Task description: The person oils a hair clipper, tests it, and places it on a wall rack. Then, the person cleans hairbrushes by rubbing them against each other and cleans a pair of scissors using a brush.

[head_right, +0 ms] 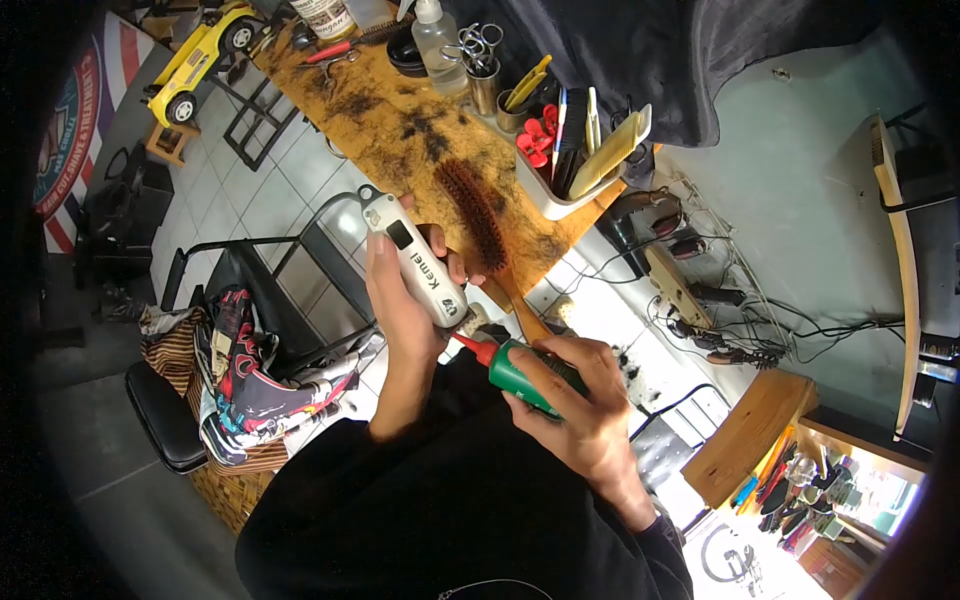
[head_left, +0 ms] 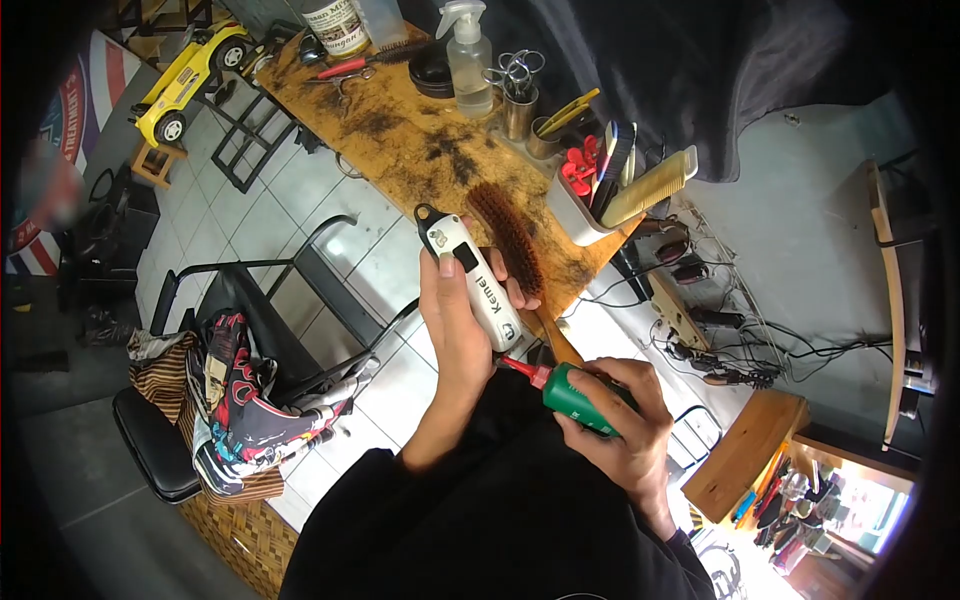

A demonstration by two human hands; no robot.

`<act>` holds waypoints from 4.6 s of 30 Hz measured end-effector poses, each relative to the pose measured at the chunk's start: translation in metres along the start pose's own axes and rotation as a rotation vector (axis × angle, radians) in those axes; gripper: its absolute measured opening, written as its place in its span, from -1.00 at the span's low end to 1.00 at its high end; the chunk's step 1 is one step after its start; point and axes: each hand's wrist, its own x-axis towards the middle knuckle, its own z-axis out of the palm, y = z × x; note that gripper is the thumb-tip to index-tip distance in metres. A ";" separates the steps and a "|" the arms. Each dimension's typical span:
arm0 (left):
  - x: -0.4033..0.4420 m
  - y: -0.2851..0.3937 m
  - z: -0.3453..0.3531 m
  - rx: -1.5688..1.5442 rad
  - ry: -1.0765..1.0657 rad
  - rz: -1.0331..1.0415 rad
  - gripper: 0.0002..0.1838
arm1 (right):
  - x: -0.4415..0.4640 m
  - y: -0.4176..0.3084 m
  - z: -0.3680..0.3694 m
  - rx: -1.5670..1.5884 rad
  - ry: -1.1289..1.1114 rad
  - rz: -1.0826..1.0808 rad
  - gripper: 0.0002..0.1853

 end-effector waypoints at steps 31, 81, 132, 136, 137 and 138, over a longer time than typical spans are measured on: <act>0.003 0.003 -0.003 -0.242 -0.180 -0.544 -0.50 | 0.000 0.014 -0.006 0.802 0.275 0.180 -0.02; -0.002 -0.014 0.013 -0.310 -0.157 -0.509 -0.55 | -0.008 0.027 0.018 0.996 0.405 0.466 -0.30; -0.028 -0.093 0.119 0.171 -0.067 0.215 -0.51 | 0.068 0.219 -0.018 1.371 0.391 0.646 -0.60; -0.029 -0.100 0.122 0.175 -0.124 0.208 -0.44 | 0.103 0.221 -0.017 1.003 0.350 0.390 -0.50; -0.029 -0.102 0.120 0.164 -0.137 0.193 -0.45 | 0.110 0.228 -0.013 0.912 0.341 0.353 -0.51; -0.029 -0.104 0.118 0.156 -0.150 0.178 -0.44 | 0.115 0.232 -0.008 0.920 0.335 0.350 -0.51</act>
